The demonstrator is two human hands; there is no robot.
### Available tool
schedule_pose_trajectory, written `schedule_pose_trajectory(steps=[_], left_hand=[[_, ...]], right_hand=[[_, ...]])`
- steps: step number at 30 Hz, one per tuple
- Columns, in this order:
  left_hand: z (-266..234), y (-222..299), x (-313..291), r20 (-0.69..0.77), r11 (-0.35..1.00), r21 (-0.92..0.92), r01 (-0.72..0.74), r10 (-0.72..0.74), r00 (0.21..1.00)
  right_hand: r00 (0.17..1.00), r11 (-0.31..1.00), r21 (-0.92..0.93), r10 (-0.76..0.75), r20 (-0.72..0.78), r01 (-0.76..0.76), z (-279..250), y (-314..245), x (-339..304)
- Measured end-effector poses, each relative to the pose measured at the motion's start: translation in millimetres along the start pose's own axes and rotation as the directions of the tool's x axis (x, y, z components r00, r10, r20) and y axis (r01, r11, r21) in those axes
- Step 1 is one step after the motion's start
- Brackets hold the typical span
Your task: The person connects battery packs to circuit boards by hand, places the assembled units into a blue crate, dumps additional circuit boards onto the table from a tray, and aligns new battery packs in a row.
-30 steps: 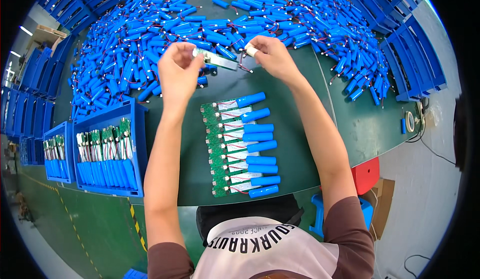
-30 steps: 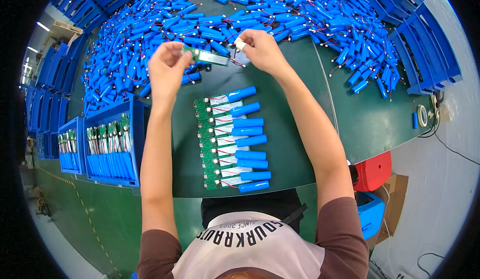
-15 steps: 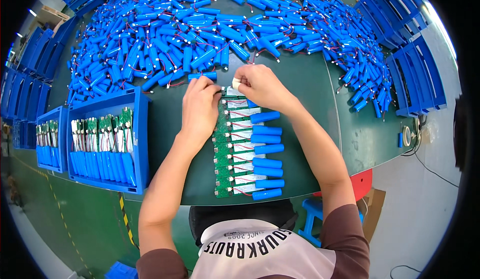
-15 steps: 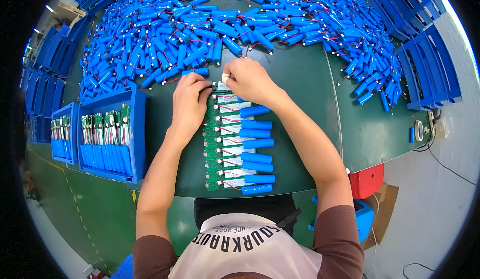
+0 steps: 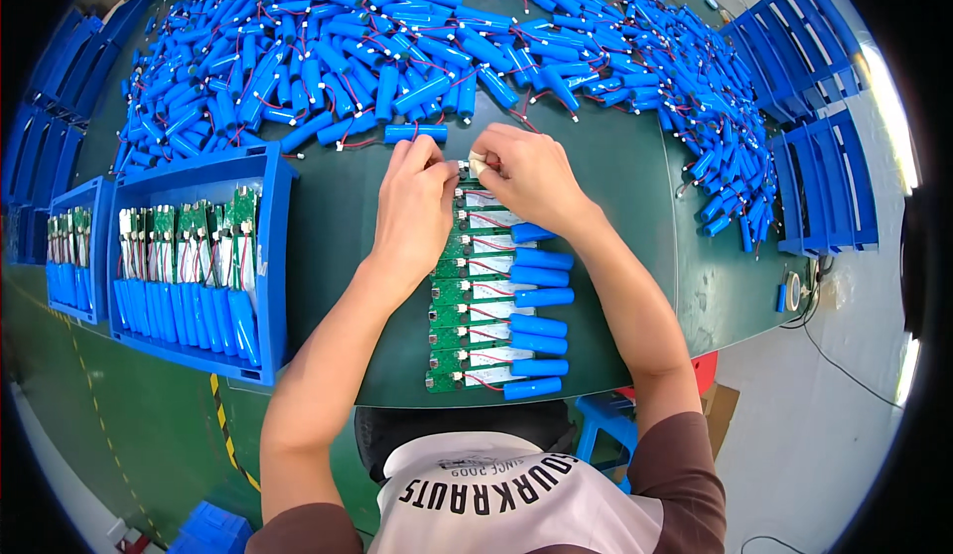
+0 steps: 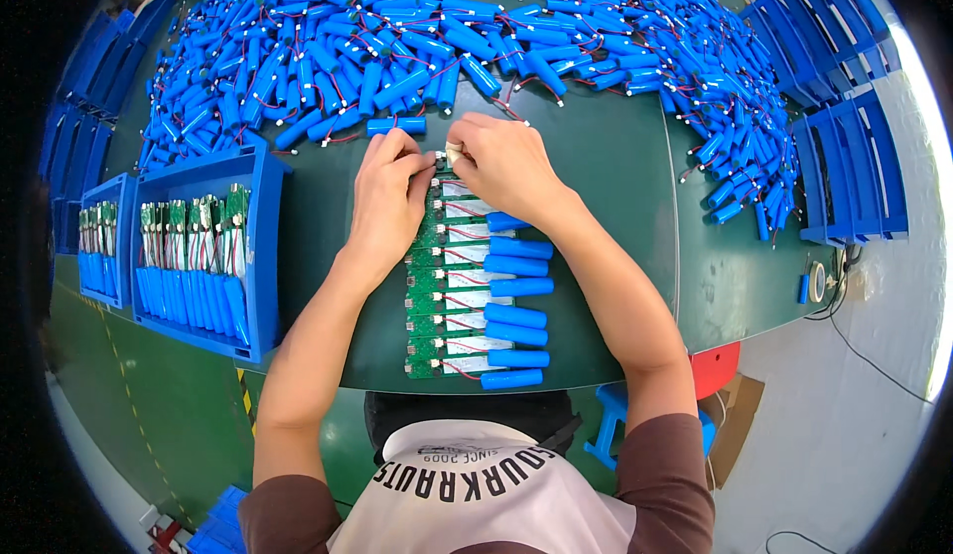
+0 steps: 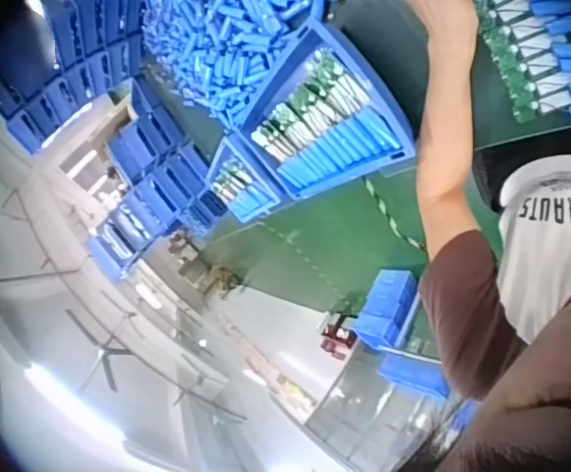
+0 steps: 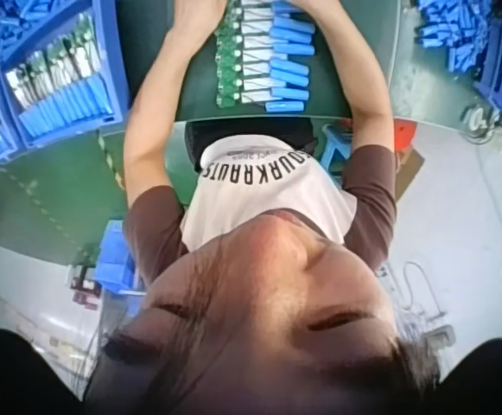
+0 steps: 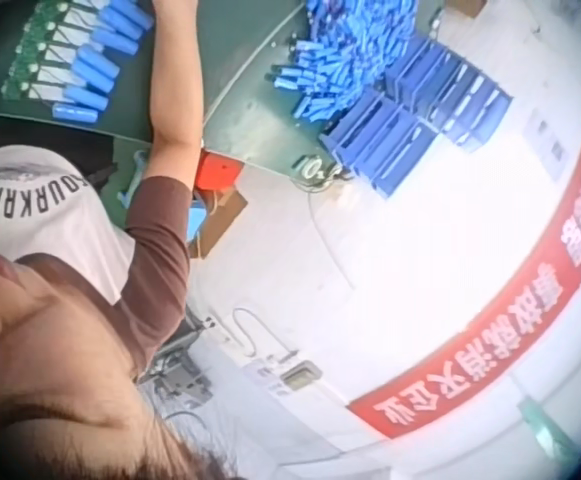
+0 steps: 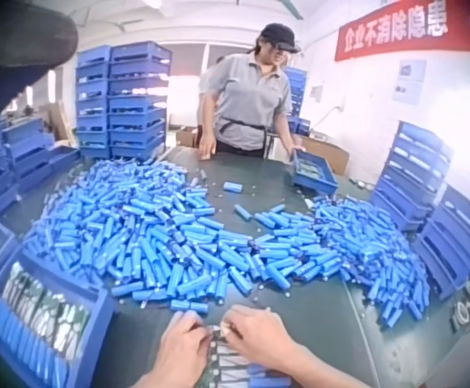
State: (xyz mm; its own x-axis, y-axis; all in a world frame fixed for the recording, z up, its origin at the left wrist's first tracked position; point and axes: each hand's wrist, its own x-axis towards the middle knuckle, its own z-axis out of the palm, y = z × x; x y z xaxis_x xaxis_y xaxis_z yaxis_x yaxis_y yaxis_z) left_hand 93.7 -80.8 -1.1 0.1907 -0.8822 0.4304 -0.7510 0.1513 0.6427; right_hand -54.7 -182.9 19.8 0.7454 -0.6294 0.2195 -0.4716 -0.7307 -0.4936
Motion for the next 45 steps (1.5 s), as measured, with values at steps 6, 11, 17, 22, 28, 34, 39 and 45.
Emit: schedule_pose_trajectory(steps=[6,11,17,22,28,34,39,45], left_hand=[[1,-8,-2,-0.015,0.995,-0.095,-0.013,0.012,1.000],[0,-11,2,-0.025,0.993,-0.107,-0.053,0.050,0.998],[0,-15,2,-0.003,0.993,-0.096,-0.063,0.063,0.998],[0,-18,3,-0.005,0.992,-0.099,-0.082,0.082,0.997],[-2,-19,2,0.013,0.992,-0.097,-0.075,0.076,0.997],[-2,-14,1,-0.019,0.994,-0.108,-0.034,0.032,0.999],[-3,-12,1,-0.017,0.996,-0.089,-0.014,0.013,1.000],[0,-15,3,-0.003,0.995,-0.079,-0.064,0.064,0.998]], right_hand=[[0.999,0.995,0.097,0.033,-0.003,-0.033,5,6,-1],[0.999,0.998,0.027,0.055,0.004,-0.055,0,3,4],[0.995,0.976,0.208,0.040,0.090,-0.058,4,19,10],[0.998,0.993,0.108,0.037,0.054,-0.042,3,12,9],[0.996,0.984,0.168,0.040,0.083,-0.054,0,12,10],[0.996,0.979,0.193,0.064,0.054,-0.073,5,12,6],[0.996,0.996,0.070,0.050,0.071,-0.055,-1,4,13],[0.979,0.987,0.035,0.149,0.139,-0.155,-2,0,16]])
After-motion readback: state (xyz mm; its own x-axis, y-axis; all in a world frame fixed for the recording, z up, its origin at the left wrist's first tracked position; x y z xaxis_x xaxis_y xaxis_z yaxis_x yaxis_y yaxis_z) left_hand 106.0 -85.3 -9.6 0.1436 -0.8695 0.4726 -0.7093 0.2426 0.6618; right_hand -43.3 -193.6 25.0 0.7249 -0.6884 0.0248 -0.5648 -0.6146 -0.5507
